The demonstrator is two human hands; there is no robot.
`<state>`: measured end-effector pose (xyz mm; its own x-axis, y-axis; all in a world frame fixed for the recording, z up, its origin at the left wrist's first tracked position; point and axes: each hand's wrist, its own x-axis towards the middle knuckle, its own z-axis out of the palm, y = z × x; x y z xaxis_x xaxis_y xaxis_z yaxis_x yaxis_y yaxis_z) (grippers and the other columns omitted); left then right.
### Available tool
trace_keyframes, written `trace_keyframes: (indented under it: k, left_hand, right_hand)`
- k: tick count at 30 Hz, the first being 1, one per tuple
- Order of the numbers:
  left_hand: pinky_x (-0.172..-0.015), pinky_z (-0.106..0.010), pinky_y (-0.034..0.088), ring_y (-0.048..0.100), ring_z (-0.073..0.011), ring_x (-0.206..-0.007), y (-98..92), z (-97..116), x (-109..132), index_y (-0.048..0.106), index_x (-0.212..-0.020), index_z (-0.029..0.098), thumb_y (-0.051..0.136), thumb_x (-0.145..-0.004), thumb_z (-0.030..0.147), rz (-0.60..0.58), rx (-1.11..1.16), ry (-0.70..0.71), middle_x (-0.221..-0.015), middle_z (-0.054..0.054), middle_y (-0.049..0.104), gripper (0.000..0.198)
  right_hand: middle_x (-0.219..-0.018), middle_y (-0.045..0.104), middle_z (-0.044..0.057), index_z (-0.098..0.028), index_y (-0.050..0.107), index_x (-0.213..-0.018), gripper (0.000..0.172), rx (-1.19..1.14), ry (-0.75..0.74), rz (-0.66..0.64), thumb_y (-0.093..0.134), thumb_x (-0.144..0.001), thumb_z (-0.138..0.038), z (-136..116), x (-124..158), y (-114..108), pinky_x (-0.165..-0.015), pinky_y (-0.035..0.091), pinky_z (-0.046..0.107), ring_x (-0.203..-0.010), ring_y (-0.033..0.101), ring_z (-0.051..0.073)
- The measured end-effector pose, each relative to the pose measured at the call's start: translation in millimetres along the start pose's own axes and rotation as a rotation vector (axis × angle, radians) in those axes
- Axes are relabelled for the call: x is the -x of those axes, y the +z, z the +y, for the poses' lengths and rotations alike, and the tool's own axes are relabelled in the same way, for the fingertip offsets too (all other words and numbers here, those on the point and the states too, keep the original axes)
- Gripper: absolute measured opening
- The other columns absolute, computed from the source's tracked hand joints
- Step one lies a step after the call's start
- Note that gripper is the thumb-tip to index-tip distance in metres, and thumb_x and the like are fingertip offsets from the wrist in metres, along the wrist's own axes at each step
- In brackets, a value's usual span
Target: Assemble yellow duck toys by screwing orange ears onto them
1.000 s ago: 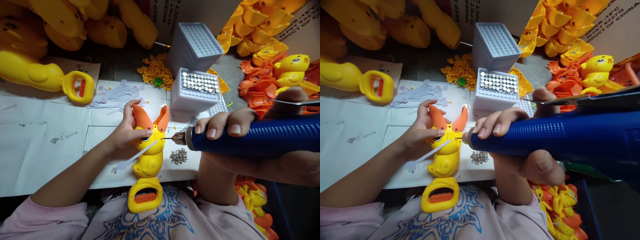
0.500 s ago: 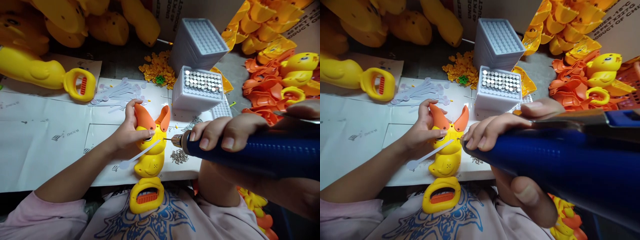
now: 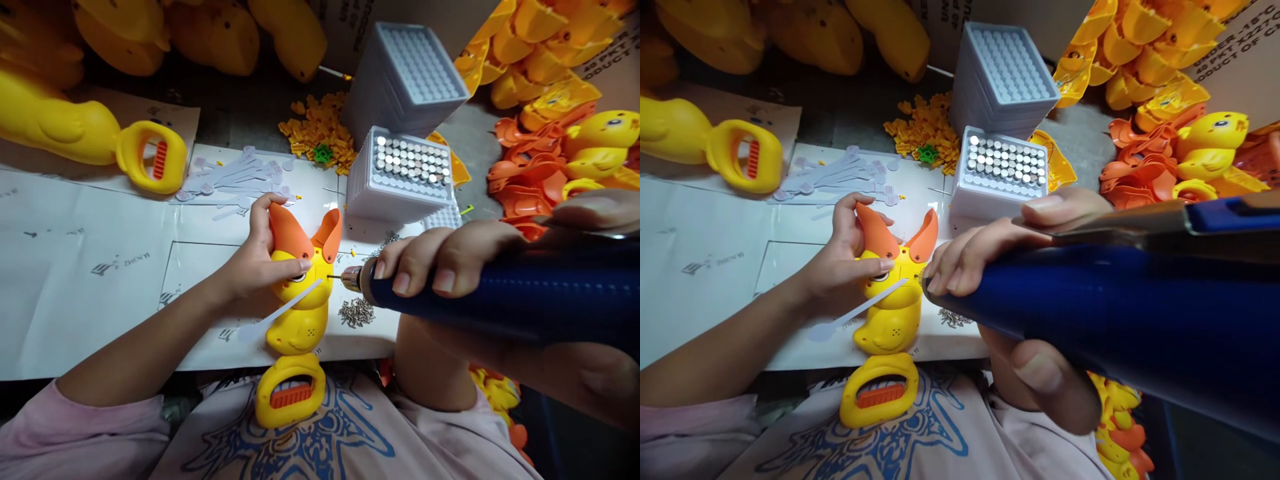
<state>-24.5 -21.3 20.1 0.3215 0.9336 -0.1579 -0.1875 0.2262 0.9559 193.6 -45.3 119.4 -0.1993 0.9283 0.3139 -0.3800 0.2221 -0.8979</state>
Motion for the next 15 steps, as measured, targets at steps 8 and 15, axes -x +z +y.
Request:
trace_keyframes:
  k: [8,15]
  left_hand:
    - [-0.063,-0.023,0.052,0.059,-0.0123,-0.08,-3.5,-1.0,-0.4,0.031,-0.129,0.038,0.084,-0.065,0.018,0.019,0.002,0.027,-0.111,-0.001,0.045,0.085]
    - [-0.069,-0.031,0.057,0.062,-0.0168,-0.087,-3.1,1.2,1.0,0.03,-0.136,0.041,0.086,-0.069,0.023,0.048,0.035,0.01,-0.112,-0.001,0.049,0.089]
  right_hand:
    - [-0.072,0.062,0.0,-0.03,0.071,-0.103,0.02,0.068,-0.016,0.071,0.072,-0.089,-0.043,-13.9,-6.9,9.8,-0.069,0.058,0.044,-0.066,0.065,0.021]
    - [-0.071,0.067,-0.004,-0.038,0.074,-0.107,0.025,0.076,-0.2,0.175,0.077,-0.082,-0.038,0.8,-22.5,-44.5,-0.061,0.058,0.039,-0.061,0.065,0.019]
